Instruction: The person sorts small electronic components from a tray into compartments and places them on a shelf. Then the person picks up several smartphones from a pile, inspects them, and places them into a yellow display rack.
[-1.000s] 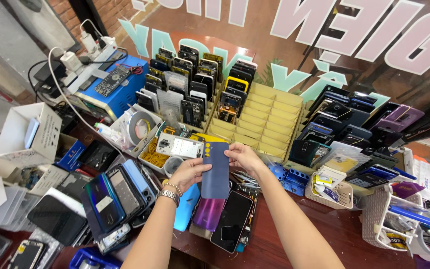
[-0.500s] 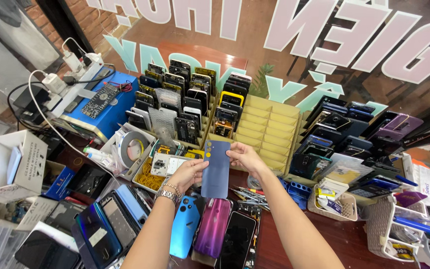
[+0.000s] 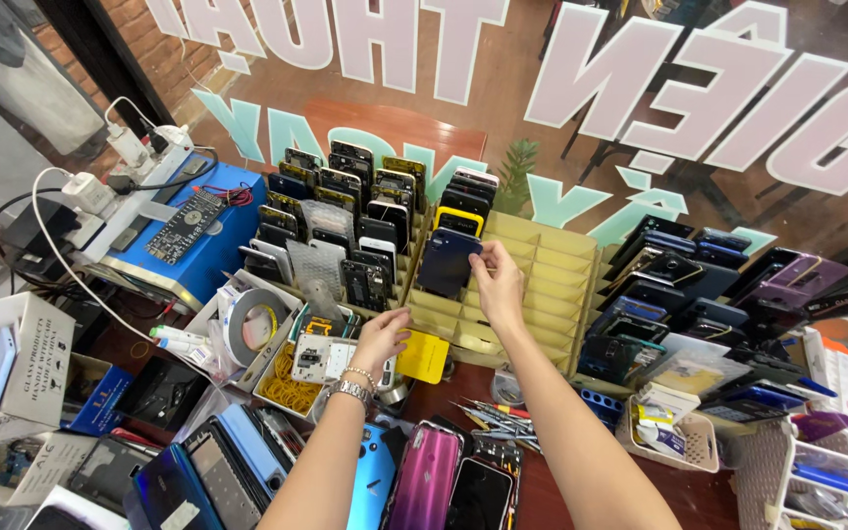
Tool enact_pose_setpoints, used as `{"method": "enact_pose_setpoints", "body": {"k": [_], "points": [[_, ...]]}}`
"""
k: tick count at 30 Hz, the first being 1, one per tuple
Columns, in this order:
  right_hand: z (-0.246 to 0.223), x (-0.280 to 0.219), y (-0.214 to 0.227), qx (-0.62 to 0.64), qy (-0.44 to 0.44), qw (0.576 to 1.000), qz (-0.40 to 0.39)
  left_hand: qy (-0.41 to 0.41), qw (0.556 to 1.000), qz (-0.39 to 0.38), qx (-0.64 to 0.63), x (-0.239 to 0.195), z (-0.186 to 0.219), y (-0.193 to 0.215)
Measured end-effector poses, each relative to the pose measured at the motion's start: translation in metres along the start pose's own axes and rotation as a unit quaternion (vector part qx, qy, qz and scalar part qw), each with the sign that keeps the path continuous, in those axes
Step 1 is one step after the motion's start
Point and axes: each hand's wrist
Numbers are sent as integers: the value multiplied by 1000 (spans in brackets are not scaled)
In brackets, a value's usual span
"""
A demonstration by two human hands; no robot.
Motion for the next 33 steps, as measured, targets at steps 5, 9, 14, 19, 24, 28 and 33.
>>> {"method": "enact_pose_setpoints", "body": {"k": [5,9,14,19,24,28,33], "points": [[25,7,-15,-43,-23,999,-3,12,1000,-4,19,7,5,-7],[46,6,-24,-50,-2,999,-1,12,999,-5,47,14,17,-19],[54,6,-34,-71,-19,997,23,9,998,-17,53,21,30,-34],[61,2,-34,-86,-31,995,32,13,998,-32,48,22,28,-39],[75,-6,-31,-101,-52,993,31,6,999,-32,36,19,14,-31],[85,-25,-26,-102,-109,988,-30,16,999,-22,17,14,-2,-22],[93,-53,-23,-81,-178,963,-187,6,1000,-1,-4,-2,-26,-2]]}}
Point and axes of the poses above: each hand's wrist, its own x-axis towards the middle knuckle, its own y-axis out of the back of the hand, z = x × y, and after that the axes turned 5 degrees about z, right-handed
